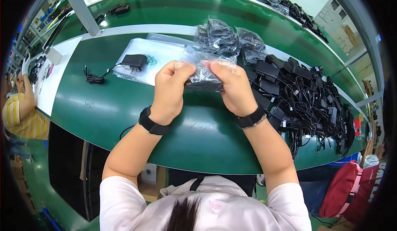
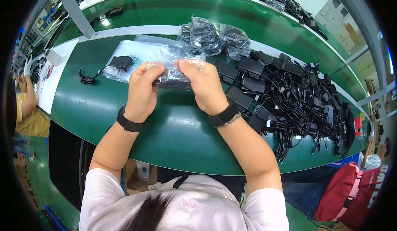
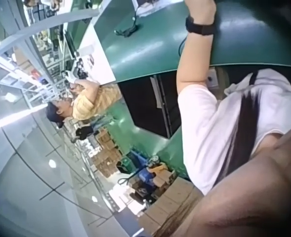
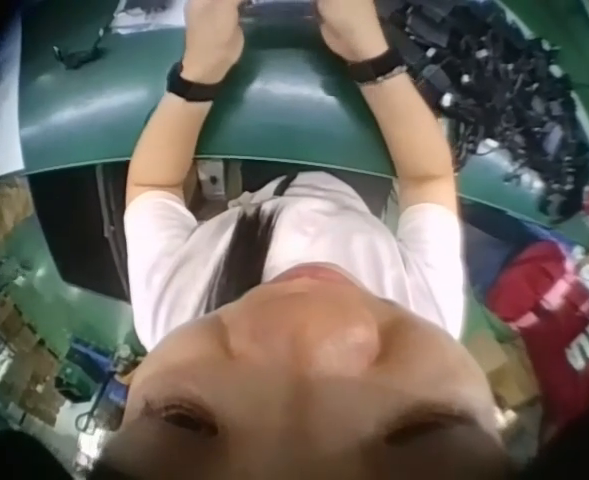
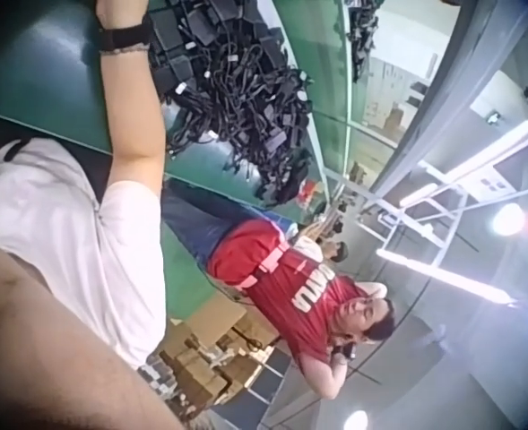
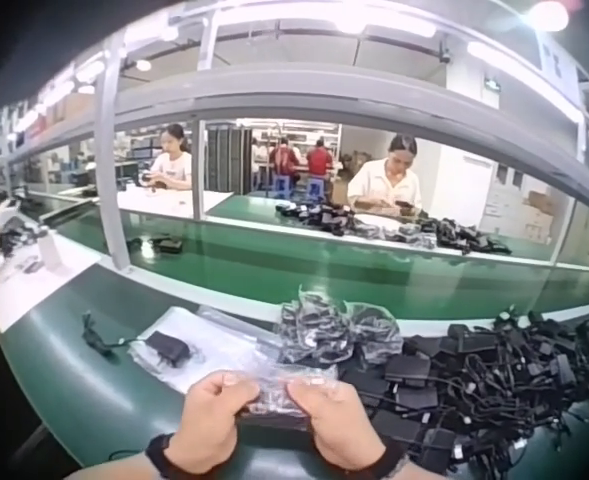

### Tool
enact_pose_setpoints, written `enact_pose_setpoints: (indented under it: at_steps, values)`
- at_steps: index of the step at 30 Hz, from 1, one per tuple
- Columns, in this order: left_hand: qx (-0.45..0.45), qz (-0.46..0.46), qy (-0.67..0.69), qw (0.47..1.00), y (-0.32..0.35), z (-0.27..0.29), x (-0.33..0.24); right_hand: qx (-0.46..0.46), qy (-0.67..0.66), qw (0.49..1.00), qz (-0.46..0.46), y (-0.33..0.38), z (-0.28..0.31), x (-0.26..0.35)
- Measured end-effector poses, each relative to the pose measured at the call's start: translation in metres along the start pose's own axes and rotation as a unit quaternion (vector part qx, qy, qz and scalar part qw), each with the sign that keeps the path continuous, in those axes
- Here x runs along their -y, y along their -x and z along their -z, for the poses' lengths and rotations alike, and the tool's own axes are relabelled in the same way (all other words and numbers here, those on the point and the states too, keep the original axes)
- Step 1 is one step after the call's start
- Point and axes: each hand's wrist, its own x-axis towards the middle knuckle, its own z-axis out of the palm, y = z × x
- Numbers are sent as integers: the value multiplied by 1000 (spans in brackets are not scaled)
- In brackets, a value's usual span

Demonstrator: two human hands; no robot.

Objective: The person packages power adapters by hand, picking up an adapter and a plastic bag, placing the adapter inside, and setting the bagged item aside. This process is repeated for several power adapters and plastic bags, with the person occasionally moving items to reach more bags.

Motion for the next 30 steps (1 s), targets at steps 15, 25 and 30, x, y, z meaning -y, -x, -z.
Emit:
enact_pose_setpoints:
  at_steps: [15, 25, 30]
  values:
    - [121, -54, -191, 973, -6, 4, -13, 119, 83, 982, -124, 38, -19, 57]
    - [5, -147, -336, 930, -8, 7, -23, 4, 598, 781, 182, -12, 23, 131]
    - [6, -271, -431, 861, -7, 10, -18, -25, 836, 436, 332, -96, 79, 97]
